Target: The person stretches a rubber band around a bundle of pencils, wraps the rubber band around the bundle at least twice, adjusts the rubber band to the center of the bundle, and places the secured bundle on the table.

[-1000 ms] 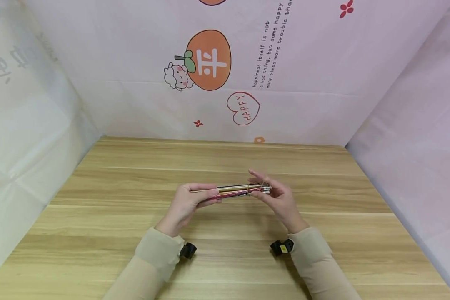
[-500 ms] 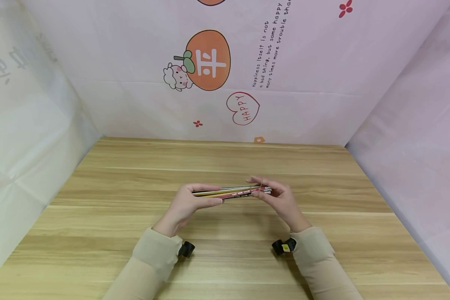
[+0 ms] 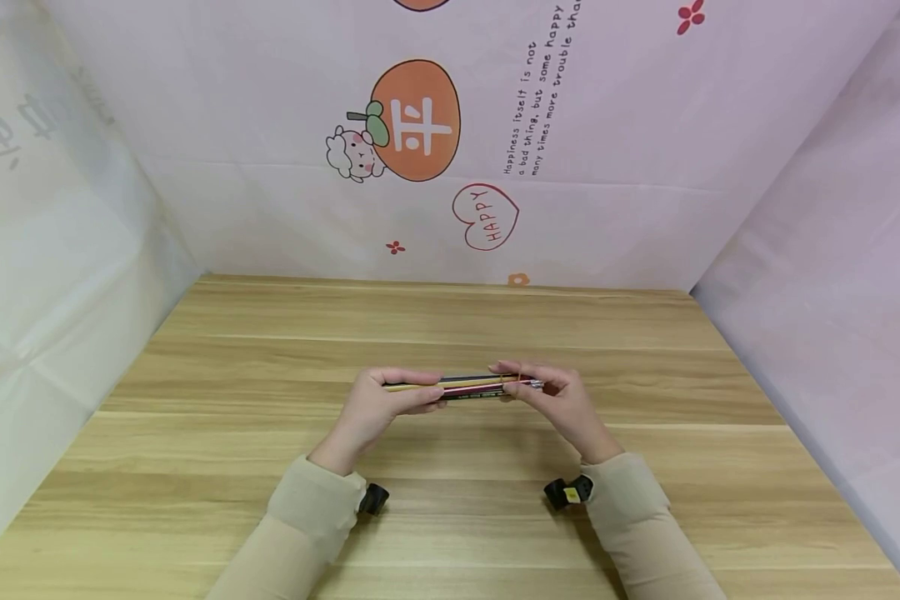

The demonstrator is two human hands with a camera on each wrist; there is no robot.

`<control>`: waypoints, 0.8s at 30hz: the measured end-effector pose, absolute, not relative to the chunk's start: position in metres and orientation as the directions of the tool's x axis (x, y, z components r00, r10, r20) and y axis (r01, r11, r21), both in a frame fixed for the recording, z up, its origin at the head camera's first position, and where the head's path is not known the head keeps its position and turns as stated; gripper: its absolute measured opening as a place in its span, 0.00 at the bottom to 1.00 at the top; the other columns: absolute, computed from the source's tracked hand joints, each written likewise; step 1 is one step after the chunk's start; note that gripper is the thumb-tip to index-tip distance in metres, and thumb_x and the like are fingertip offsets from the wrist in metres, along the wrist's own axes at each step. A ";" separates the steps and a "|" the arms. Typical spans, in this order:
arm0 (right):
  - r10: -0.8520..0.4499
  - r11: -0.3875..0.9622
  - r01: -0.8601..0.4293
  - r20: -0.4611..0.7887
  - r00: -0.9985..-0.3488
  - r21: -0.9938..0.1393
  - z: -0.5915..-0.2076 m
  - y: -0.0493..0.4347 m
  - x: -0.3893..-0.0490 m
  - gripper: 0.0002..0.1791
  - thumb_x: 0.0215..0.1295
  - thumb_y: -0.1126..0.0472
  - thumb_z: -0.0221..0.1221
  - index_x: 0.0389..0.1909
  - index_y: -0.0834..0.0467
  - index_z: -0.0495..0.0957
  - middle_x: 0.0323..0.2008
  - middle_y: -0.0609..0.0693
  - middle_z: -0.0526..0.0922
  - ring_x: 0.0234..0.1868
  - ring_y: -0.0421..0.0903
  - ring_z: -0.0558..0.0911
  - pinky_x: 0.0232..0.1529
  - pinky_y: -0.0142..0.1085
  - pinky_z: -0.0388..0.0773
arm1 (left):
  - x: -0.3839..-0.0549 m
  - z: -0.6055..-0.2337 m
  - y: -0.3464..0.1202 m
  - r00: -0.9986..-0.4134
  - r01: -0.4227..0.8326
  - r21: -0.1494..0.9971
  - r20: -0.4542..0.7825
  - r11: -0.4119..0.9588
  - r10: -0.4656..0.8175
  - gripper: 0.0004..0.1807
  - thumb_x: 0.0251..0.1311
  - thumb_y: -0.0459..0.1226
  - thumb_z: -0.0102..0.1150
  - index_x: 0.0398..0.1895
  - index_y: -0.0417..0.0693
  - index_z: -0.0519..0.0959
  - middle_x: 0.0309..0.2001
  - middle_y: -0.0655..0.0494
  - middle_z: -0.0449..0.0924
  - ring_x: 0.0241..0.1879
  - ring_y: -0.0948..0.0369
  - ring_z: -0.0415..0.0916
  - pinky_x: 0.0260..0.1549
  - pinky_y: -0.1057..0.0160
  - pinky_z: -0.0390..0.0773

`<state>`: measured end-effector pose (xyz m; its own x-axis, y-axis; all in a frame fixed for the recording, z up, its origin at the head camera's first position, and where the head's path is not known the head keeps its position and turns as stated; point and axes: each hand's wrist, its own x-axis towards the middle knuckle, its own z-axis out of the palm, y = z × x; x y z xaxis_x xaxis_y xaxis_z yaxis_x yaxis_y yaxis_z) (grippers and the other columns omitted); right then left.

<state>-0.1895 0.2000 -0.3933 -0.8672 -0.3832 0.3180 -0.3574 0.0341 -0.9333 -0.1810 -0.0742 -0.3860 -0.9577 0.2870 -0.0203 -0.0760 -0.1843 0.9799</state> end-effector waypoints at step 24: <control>-0.369 -0.168 -0.278 0.322 -0.872 -0.946 -0.393 0.199 -0.194 0.14 0.74 0.66 0.51 0.52 0.65 0.83 0.51 0.44 0.87 0.44 0.43 0.88 0.57 0.33 0.81 | -0.177 -0.382 -0.080 -0.930 -0.069 0.990 -0.019 -0.123 0.367 0.18 0.49 0.27 0.73 0.43 0.25 0.83 0.47 0.38 0.85 0.32 0.54 0.88 0.43 0.52 0.88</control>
<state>-0.1938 0.1990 -0.3933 -0.8719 -0.3690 0.3217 -0.2778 -0.1681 -0.9458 -0.1775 -0.0802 -0.3818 -0.9300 0.3670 -0.0194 -0.0693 -0.1233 0.9899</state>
